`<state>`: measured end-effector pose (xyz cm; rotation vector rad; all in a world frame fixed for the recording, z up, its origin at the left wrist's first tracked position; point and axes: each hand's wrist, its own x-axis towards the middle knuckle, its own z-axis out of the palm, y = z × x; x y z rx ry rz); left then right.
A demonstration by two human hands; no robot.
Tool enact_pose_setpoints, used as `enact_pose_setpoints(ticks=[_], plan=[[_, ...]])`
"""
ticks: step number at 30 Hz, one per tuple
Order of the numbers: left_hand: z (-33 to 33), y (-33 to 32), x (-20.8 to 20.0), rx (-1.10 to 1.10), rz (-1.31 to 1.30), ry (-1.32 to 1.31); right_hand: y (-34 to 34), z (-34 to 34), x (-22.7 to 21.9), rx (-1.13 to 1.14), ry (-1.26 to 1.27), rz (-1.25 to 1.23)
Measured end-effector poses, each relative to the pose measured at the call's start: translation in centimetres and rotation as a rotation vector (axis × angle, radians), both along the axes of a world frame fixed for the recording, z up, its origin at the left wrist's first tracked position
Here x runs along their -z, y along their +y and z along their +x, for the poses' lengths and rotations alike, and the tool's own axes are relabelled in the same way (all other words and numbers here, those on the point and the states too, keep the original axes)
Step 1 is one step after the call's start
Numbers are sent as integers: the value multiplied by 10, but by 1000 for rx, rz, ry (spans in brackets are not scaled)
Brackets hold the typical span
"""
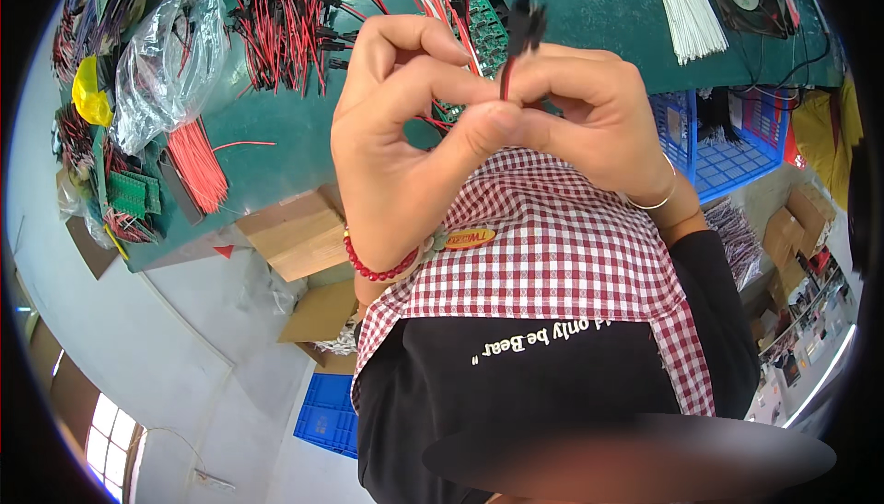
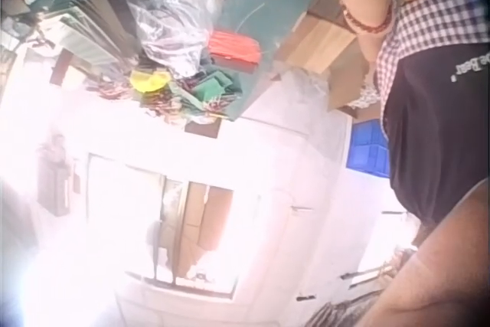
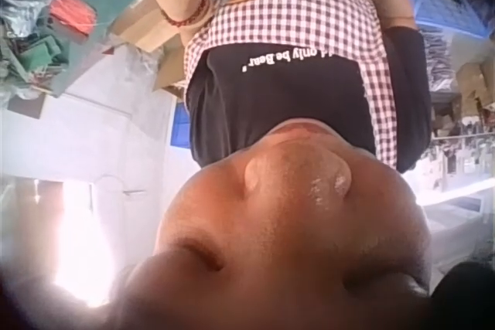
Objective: The person plugs wire connectors into a stack of circuit boards by hand, then gathers bundles of red and white sleeves and slides them onto the wires attached to the boards.
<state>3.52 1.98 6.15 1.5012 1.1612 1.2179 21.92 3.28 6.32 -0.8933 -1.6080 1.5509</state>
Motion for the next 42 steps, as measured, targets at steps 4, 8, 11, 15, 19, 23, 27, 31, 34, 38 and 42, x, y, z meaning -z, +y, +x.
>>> enact_pose_setpoints(ticks=[4, 8, 11, 15, 19, 23, 27, 31, 34, 38, 42], plan=[[-18, 16, -4, -475, -41, 144, -5, 18, 12, 66, 33, -169], [-92, 46, 79, -497, -201, 916, 1, 20, 51, 152, 17, -297], [-82, 43, 94, -476, -170, 1180, 4, 16, 71, 101, -183, 206], [-78, 43, 88, -486, -187, 1244, -1, 11, 81, 136, -187, 230], [-81, 45, 78, -534, -330, 1090, 0, 10, 83, 133, -205, 235], [-88, 41, 76, -589, -319, 1033, 2, 9, 82, 110, -253, 291], [-84, 36, 71, -651, -278, 987, 1, 9, 81, 108, -254, 271], [-93, 33, 72, -649, -169, 375, -1, 6, 75, 109, -329, 359], [-82, 24, 52, -618, -151, 38, 0, 6, 71, 107, -400, 472], [-70, 13, 16, -575, -140, -79, 1, 7, 69, 62, -425, 534], [-57, 6, 0, -514, -132, -117, 2, 12, 72, 67, -414, 500]])
